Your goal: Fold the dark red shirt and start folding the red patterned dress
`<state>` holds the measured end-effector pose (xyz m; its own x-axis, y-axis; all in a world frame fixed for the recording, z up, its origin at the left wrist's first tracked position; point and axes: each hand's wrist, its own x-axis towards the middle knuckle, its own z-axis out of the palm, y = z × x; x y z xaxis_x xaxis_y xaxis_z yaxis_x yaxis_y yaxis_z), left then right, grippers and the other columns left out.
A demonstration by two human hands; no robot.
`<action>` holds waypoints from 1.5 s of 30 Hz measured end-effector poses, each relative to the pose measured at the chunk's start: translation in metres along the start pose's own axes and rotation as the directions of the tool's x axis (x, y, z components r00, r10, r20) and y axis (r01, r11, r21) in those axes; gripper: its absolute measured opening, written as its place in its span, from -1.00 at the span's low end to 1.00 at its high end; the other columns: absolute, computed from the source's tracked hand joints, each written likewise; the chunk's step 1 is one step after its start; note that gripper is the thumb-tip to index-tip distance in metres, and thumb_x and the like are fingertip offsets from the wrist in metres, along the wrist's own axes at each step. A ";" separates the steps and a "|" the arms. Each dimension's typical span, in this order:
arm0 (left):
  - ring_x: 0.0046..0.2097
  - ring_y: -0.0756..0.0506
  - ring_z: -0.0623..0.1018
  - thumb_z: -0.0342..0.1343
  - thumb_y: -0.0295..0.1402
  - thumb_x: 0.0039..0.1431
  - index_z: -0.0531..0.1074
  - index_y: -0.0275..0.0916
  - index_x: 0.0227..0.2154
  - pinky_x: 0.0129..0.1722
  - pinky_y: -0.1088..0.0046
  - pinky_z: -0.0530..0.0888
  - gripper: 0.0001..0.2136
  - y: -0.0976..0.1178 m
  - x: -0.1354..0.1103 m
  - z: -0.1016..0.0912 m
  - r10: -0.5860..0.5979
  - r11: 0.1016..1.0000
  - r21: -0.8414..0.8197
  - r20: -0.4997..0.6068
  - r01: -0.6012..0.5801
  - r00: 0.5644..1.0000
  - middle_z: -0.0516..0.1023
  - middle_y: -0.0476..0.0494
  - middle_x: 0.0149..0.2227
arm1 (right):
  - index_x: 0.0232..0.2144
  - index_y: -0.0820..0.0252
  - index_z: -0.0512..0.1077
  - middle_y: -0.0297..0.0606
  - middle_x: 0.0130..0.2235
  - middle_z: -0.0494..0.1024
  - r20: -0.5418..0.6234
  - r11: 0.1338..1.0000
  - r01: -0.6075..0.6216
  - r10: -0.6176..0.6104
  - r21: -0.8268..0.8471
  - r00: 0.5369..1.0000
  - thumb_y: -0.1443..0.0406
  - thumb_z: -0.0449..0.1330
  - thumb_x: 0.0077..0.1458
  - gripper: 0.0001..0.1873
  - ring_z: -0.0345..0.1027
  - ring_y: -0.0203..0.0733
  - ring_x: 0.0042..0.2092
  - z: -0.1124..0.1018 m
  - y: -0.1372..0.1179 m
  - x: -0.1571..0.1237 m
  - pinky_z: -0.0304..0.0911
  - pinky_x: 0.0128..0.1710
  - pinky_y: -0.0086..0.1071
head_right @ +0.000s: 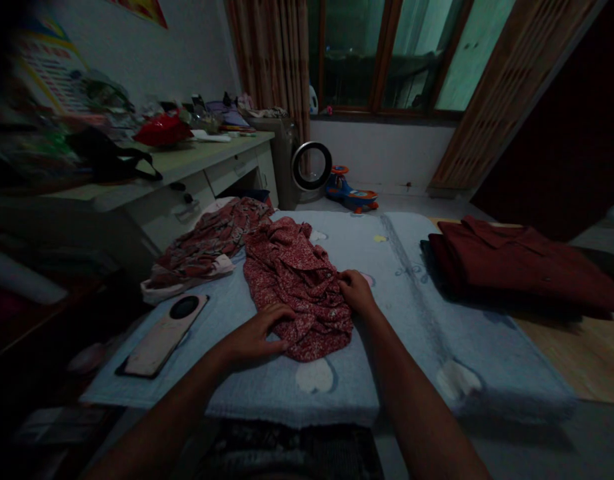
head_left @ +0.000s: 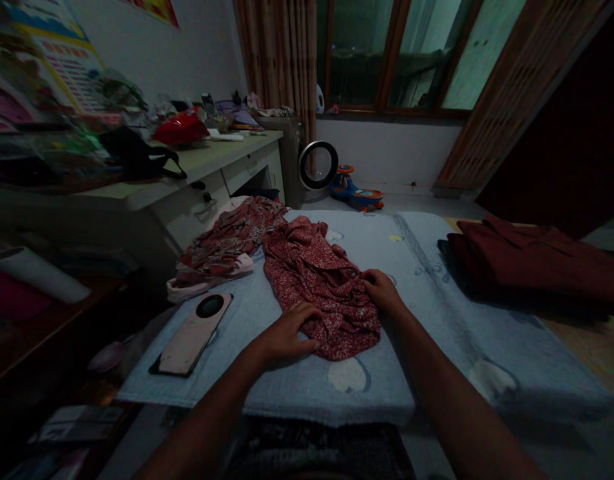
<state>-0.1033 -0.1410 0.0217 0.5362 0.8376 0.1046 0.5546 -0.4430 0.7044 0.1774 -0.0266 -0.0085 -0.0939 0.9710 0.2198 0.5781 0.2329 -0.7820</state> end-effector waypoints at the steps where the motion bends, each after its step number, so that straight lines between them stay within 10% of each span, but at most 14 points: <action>1: 0.14 -0.22 0.37 0.23 -0.35 -0.03 0.38 -0.13 0.04 0.17 0.23 0.30 -0.50 -0.002 -0.003 0.000 -0.006 1.000 -0.010 0.013 0.006 1.000 0.41 -0.14 0.09 | -0.35 0.19 0.51 -0.24 -0.31 0.56 0.043 0.999 -0.028 0.026 0.024 0.999 0.23 0.12 -0.02 -0.77 0.39 -0.13 -0.24 -0.005 -0.003 -0.001 0.28 -0.16 -0.24; 11: 0.15 -0.22 0.38 0.12 -0.44 0.10 0.46 -0.15 -0.02 0.20 0.17 0.26 -0.66 -0.016 0.004 0.007 0.014 0.994 0.113 -0.088 -0.004 0.996 0.46 -0.18 0.10 | 0.02 0.11 0.45 -0.12 0.13 0.42 0.177 0.967 0.213 -0.188 -0.137 0.966 0.39 0.17 -0.25 -0.34 0.24 0.07 0.16 -0.040 0.000 -0.052 0.10 0.20 -0.02; 20: -0.22 -0.14 0.51 -0.09 -0.28 0.32 0.48 -0.17 -0.33 -0.06 0.28 0.37 -0.75 0.004 0.011 -0.001 -0.100 0.994 -0.052 -0.185 0.092 0.978 0.57 -0.08 -0.30 | -0.29 0.10 0.49 -0.28 -0.28 0.56 0.031 0.984 0.033 -0.039 0.173 0.999 0.19 0.07 0.15 -0.78 0.41 -0.11 -0.23 -0.040 -0.012 -0.068 0.32 -0.15 -0.21; 29: -0.17 -0.14 0.54 0.12 -0.01 0.17 0.52 -0.22 -0.17 -0.14 0.42 0.44 -0.62 0.016 0.005 -0.029 -0.398 0.794 -0.608 -0.523 -0.003 0.753 0.60 -0.10 -0.26 | -0.32 0.12 0.44 -0.38 -0.44 0.42 -0.088 0.913 -0.105 0.151 0.394 0.985 0.08 0.19 0.06 -0.75 0.26 -0.26 -0.45 -0.068 -0.023 -0.064 0.19 -0.49 -0.41; 37: -0.13 -0.18 0.59 0.20 0.03 0.06 0.50 -0.26 -0.11 -0.11 0.29 0.50 -0.51 -0.007 0.020 -0.024 -0.580 0.545 -0.833 -0.455 -0.094 0.675 0.63 -0.16 -0.25 | -0.30 0.10 0.37 -0.32 -0.36 0.48 -0.185 0.748 -0.136 0.330 0.650 0.926 0.14 0.33 -0.14 -0.66 0.39 -0.19 -0.39 -0.068 -0.002 -0.042 0.34 -0.41 -0.31; 45: -0.15 -0.14 0.59 0.19 -0.04 0.07 0.49 -0.27 -0.12 -0.11 0.30 0.49 -0.57 -0.032 0.020 -0.004 -0.642 0.549 -0.833 -0.467 -0.060 0.608 0.62 -0.14 -0.22 | 0.07 0.04 0.36 -0.09 0.29 0.17 -0.122 0.996 0.074 -0.080 -0.052 0.989 0.22 0.24 -0.08 -0.41 0.01 0.11 0.32 -0.052 0.008 -0.055 0.04 0.26 0.05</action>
<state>-0.1130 -0.1091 0.0039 -0.3269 0.9431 -0.0610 -0.2575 -0.0268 0.9659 0.2291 -0.0810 0.0038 -0.0406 0.9355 0.3511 0.6108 0.3013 -0.7322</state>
